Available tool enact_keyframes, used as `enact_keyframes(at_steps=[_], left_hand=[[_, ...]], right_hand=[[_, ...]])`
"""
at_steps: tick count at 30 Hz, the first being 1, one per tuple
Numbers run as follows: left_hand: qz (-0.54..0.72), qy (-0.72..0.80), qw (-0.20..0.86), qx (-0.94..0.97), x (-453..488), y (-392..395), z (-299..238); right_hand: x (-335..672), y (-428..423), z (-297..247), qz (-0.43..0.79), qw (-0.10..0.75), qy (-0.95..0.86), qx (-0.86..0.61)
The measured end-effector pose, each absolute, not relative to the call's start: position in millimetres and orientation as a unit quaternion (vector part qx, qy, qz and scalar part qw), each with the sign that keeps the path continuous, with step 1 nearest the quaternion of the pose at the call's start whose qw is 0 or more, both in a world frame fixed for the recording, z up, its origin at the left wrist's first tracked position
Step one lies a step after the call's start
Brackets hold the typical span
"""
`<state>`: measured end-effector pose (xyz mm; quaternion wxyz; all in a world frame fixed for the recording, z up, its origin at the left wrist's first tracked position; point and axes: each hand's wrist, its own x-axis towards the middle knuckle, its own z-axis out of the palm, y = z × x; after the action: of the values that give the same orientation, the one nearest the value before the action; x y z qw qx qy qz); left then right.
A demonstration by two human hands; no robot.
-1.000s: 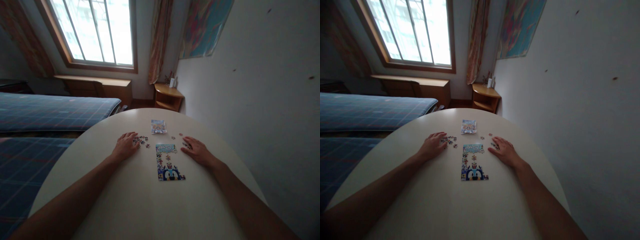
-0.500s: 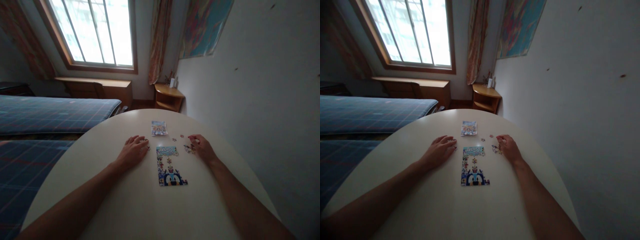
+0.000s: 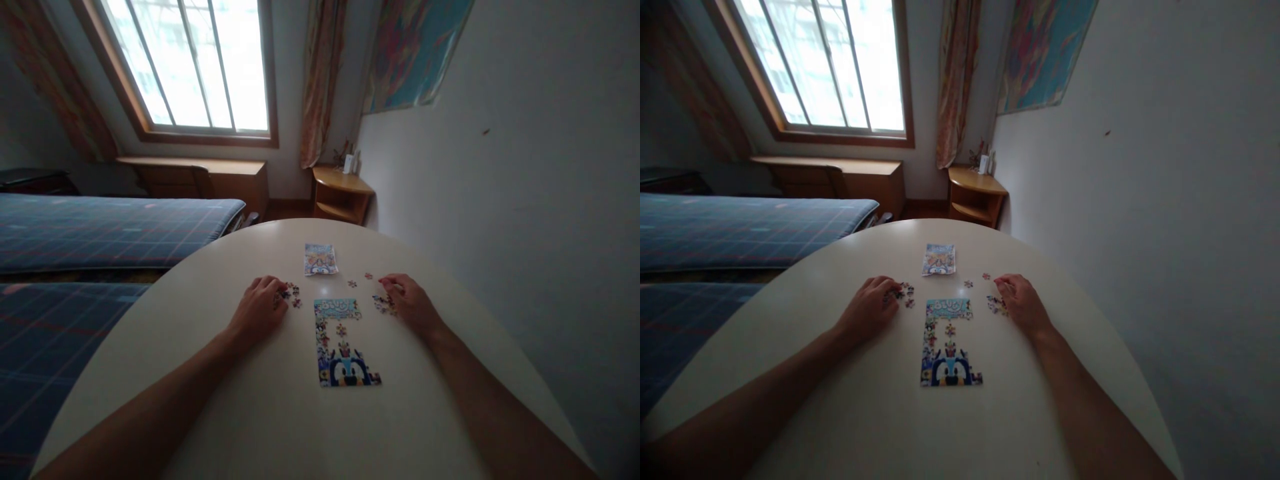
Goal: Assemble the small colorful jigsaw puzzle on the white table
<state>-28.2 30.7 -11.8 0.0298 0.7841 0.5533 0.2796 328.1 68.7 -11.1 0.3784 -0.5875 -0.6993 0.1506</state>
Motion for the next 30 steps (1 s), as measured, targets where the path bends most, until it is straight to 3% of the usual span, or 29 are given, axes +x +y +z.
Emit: enact_keyframes(at_steps=[30], left_hand=[[0.297, 0.519, 0.024, 0.801, -29.8, 32.4, -15.8]], right_hand=[[326.0, 66.2, -11.7, 0.134, 0.368, -0.715, -0.579]])
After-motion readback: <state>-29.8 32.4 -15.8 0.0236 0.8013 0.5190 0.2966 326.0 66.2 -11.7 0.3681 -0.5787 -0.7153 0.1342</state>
